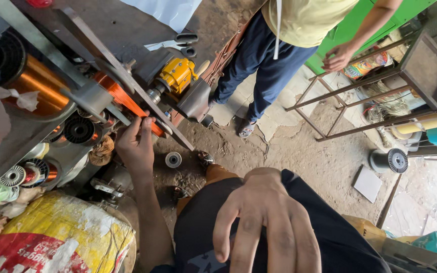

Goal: The person operates a manual winding machine to wrap copper wire around a cylindrical core. They use a lever to rotate the core and guide the wire with both hands, then use scissors to cut the wire and secure the end.

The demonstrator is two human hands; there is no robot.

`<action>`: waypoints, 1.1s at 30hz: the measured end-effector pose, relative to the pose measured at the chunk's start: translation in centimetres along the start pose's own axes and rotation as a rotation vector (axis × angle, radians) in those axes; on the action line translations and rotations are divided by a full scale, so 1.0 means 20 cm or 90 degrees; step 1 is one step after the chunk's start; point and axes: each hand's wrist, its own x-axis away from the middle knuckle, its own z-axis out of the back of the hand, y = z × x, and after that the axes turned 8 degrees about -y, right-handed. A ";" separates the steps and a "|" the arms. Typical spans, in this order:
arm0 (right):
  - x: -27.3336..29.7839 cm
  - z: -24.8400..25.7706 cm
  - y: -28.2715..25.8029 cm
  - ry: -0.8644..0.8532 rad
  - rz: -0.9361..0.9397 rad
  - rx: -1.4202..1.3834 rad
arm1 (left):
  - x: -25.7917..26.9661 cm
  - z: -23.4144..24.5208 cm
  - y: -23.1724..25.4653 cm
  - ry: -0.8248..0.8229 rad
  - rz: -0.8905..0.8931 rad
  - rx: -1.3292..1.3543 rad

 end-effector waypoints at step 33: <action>0.54 0.14 0.66 0.248 -0.760 0.826 | 0.07 -0.01 -0.20 -0.019 0.037 -0.059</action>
